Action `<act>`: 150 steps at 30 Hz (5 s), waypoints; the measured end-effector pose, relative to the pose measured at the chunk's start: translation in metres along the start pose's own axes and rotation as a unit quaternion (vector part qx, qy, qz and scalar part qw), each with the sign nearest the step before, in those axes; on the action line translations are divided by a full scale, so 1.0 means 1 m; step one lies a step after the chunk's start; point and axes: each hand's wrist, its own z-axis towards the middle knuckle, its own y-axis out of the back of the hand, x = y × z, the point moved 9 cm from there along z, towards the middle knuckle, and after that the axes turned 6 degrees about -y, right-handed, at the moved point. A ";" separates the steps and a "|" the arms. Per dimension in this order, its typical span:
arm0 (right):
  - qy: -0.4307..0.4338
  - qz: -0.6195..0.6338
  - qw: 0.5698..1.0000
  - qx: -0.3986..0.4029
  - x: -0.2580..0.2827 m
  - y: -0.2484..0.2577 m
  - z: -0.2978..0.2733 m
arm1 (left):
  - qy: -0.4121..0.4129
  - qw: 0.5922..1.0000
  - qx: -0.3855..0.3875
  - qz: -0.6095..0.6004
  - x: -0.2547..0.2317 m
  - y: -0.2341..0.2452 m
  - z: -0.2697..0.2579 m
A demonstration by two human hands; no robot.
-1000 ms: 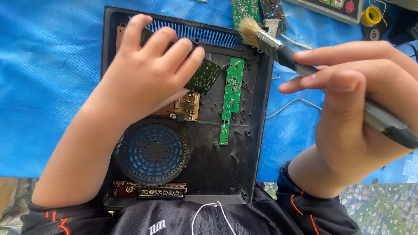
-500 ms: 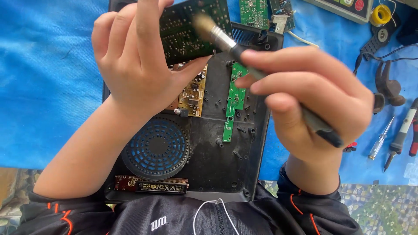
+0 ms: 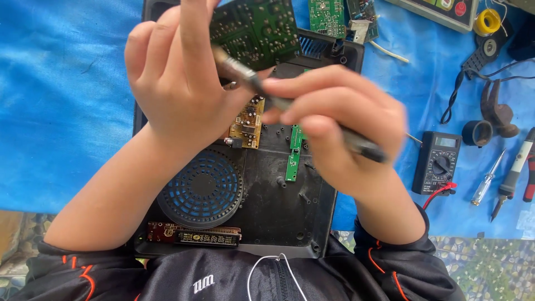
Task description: Cleaning dust from various circuit boards of a disassembled electronic appliance using a handheld brush.
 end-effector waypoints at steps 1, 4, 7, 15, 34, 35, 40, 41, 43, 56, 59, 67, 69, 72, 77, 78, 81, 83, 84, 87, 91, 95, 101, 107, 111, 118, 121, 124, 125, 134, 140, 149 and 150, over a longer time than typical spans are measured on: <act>-0.029 0.037 0.998 0.051 -0.007 -0.011 0.001 | 0.006 1.000 -0.003 -0.004 -0.001 0.001 -0.001; 0.031 -0.055 0.998 -0.023 0.006 0.003 -0.001 | -0.006 0.999 0.016 0.042 0.001 -0.006 -0.004; 0.027 -0.038 0.995 -0.088 -0.002 0.014 -0.005 | 0.019 1.000 0.002 0.019 0.008 -0.007 -0.006; 0.045 -0.070 0.996 -0.011 0.004 0.003 -0.003 | 0.008 0.999 0.024 0.034 0.003 -0.005 -0.003; 0.029 -0.072 0.995 -0.065 -0.001 0.005 0.001 | 0.011 1.000 0.015 0.020 0.008 -0.006 -0.003; 0.029 -0.072 0.995 -0.065 -0.003 0.004 0.000 | 0.012 1.000 0.015 0.020 0.008 -0.005 -0.004; -0.037 0.066 0.995 0.069 -0.008 -0.024 0.000 | 0.030 1.000 0.003 0.001 0.006 -0.003 -0.004; -0.036 0.065 0.995 0.067 -0.010 -0.023 0.001 | 0.028 1.000 0.003 0.001 0.007 -0.003 -0.003; 0.003 -0.011 1.000 -0.017 -0.007 -0.008 0.002 | 0.008 1.000 0.013 0.013 0.006 -0.005 -0.003; 0.031 -0.037 0.995 -0.086 -0.008 0.014 0.000 | 0.002 1.000 0.026 -0.013 0.005 -0.006 -0.005; -0.004 -0.022 0.991 -0.135 -0.011 0.022 -0.002 | 0.014 1.000 0.009 -0.022 0.007 -0.006 -0.005; 0.028 -0.069 0.987 -0.145 -0.016 0.029 -0.002 | 0.013 0.999 0.023 -0.020 0.006 -0.007 -0.002; 0.014 -0.020 0.993 -0.115 -0.018 0.017 -0.002 | 0.000 1.000 0.007 -0.002 0.004 -0.005 0.000; 0.008 0.013 0.998 -0.069 -0.016 0.002 0.000 | -0.010 1.000 0.002 0.018 0.000 -0.003 0.001; 0.037 -0.046 0.983 -0.174 -0.018 0.021 -0.004 | -0.013 1.000 0.001 0.011 0.003 -0.008 -0.006; 0.030 -0.026 0.988 -0.151 -0.019 0.017 -0.003 | -0.008 1.000 0.013 0.016 0.003 -0.009 -0.006; 0.024 -0.001 0.995 -0.094 -0.014 0.003 -0.002 | -0.004 1.000 0.019 0.022 0.001 -0.008 -0.005; 0.027 0.006 0.998 -0.062 -0.016 -0.003 0.000 | -0.005 1.000 0.011 0.025 0.001 -0.006 -0.003; 0.033 -0.011 0.992 -0.122 -0.020 0.009 -0.002 | -0.010 1.000 0.006 0.023 0.000 -0.006 -0.002; 0.029 -0.006 0.986 -0.161 -0.022 0.014 -0.006 | -0.009 1.000 0.005 0.027 -0.001 -0.005 -0.003; 0.017 0.048 0.998 -0.024 -0.007 -0.015 -0.002 | 0.011 1.000 -0.004 0.004 -0.002 -0.002 0.000; 0.029 0.004 0.992 -0.120 -0.003 0.008 -0.001 | 0.036 0.998 0.008 0.042 0.002 -0.011 -0.003; -0.074 0.056 0.996 -0.007 -0.026 -0.023 0.001 | -0.014 0.999 -0.033 -0.031 -0.009 -0.001 0.008; -0.164 0.190 0.968 0.002 -0.057 -0.030 0.002 | -0.038 0.993 -0.093 -0.054 -0.019 -0.004 0.003; -0.148 -0.017 0.989 -0.022 -0.035 -0.013 0.003 | -0.050 0.996 -0.031 -0.063 -0.018 -0.004 0.005; -0.104 0.074 0.990 -0.056 -0.036 -0.003 -0.012 | -0.003 1.000 -0.026 -0.016 -0.012 -0.009 0.003; -0.076 -0.028 0.997 -0.017 -0.021 -0.013 0.007 | -0.027 0.999 -0.011 -0.038 -0.016 -0.003 0.006; -0.044 -0.080 0.989 -0.117 -0.008 0.014 0.000 | -0.019 1.000 -0.012 -0.013 -0.013 -0.007 0.007; -0.045 -0.086 0.988 -0.116 -0.011 0.015 -0.002 | -0.017 1.000 -0.015 -0.018 -0.011 -0.008 0.007; -0.050 -0.095 0.980 -0.167 -0.020 0.031 -0.008 | -0.015 1.000 0.009 -0.004 -0.007 -0.017 0.001; -0.088 -0.016 0.993 -0.078 -0.033 0.011 -0.002 | -0.021 1.000 0.002 -0.007 -0.008 -0.012 0.003; -0.090 0.030 0.941 -0.325 -0.046 0.084 -0.021 | 0.043 0.935 0.032 -0.351 -0.001 -0.029 -0.001; -0.084 0.079 0.952 -0.284 -0.050 0.078 -0.018 | 0.103 0.855 0.058 -0.505 0.001 -0.038 -0.002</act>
